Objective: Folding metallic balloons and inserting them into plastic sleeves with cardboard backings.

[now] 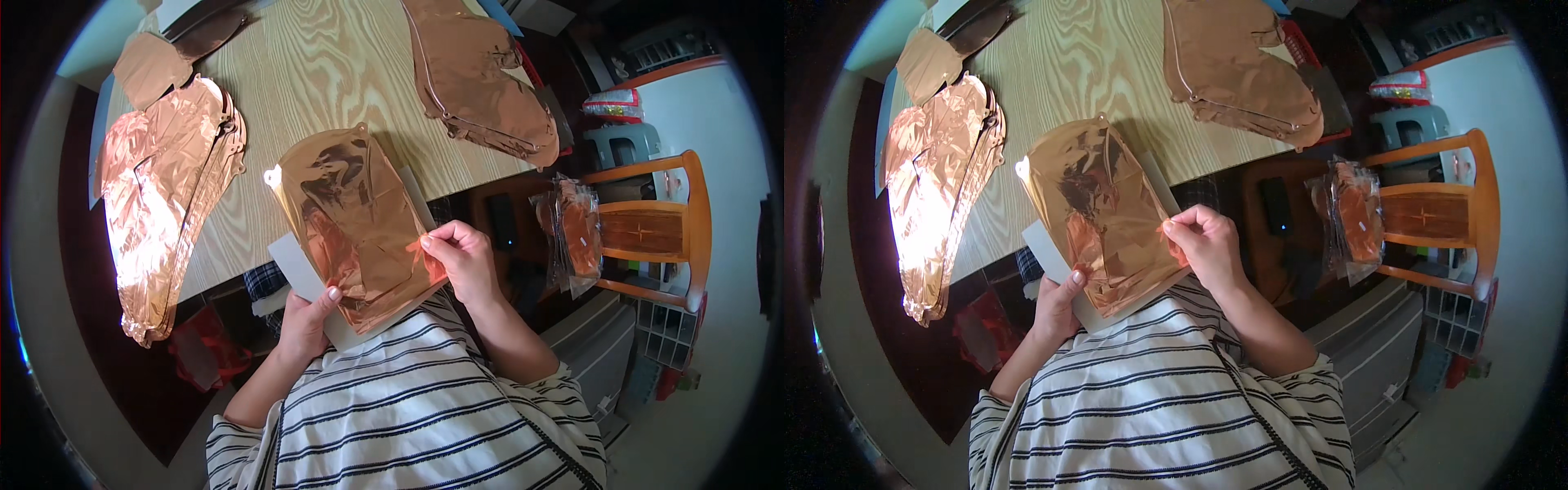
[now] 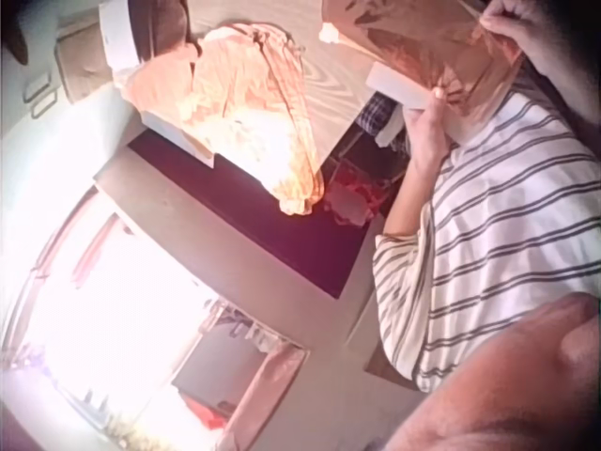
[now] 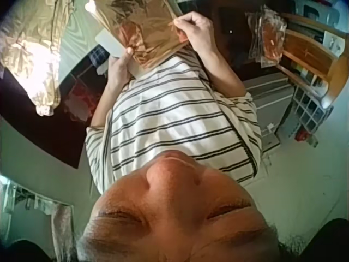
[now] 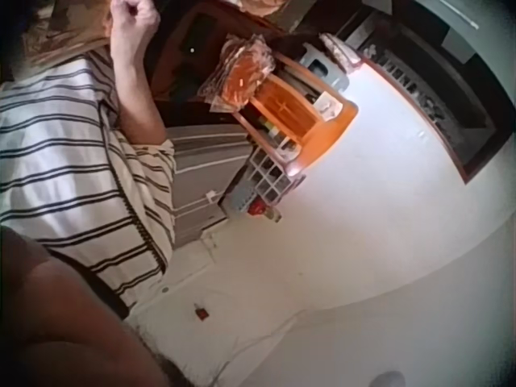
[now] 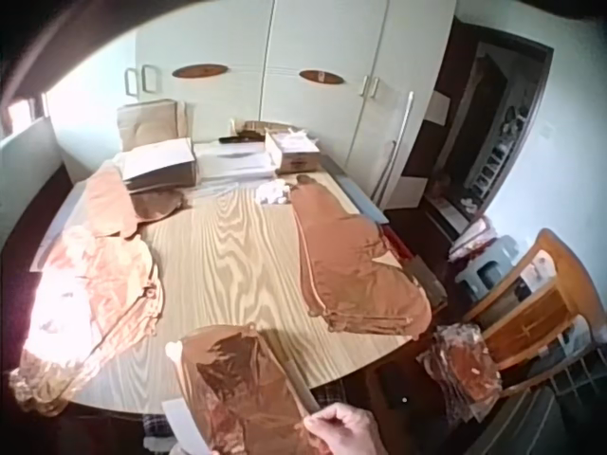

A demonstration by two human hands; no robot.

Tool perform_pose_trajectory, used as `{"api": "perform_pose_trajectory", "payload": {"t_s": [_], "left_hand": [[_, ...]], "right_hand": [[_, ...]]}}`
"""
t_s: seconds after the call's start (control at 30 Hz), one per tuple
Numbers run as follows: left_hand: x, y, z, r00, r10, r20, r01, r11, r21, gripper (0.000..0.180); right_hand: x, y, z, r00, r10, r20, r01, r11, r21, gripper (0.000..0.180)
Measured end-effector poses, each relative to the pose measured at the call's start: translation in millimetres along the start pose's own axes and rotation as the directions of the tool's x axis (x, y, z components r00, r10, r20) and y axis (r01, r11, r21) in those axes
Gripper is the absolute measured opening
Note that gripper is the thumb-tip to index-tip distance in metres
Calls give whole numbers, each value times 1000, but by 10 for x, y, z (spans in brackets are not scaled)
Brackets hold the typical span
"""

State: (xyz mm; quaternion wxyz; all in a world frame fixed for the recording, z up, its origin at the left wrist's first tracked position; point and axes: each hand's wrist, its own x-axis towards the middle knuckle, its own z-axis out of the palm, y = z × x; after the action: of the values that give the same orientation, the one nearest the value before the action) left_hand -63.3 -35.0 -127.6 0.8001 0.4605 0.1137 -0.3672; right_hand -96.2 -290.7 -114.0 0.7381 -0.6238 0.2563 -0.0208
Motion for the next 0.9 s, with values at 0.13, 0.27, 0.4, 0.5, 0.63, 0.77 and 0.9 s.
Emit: {"api": "perform_pose_trajectory", "payload": {"t_s": [0.13, 0.27, 0.4, 0.5, 0.63, 0.77, 0.9], "left_hand": [[-10, 76, 128, 999, 33, 17, -32, 997, -70, 58], [5, 37, 12, 1000, -3, 7, 3, 1000, -26, 59], [21, 51, 35, 1000, -2, -13, 2, 1000, -9, 56], [27, 66, 56, 1000, 8, -25, -7, 1000, 9, 54], [17, 96, 105, 998, 16, -61, -14, 999, 31, 51], [16, 99, 112, 997, 30, -77, -26, 998, 56, 48], [2, 89, 112, 993, 60, -102, -49, 994, 102, 39]], "right_hand": [[23, -37, 8, 1000, 3, 11, -3, 1000, 27, 10], [37, -83, 4, 999, -30, -15, 30, 999, -17, 10], [49, -88, -16, 1000, -28, -13, 27, 999, -37, 9], [50, -96, 1, 1000, -3, -29, 3, 1000, 11, 9], [60, -64, 9, 1000, -16, -26, 17, 1000, 26, 9], [43, -126, 18, 1000, -4, -15, 4, 1000, 15, 9], [39, -131, 41, 996, -77, -53, 71, 991, -116, 10]]}}
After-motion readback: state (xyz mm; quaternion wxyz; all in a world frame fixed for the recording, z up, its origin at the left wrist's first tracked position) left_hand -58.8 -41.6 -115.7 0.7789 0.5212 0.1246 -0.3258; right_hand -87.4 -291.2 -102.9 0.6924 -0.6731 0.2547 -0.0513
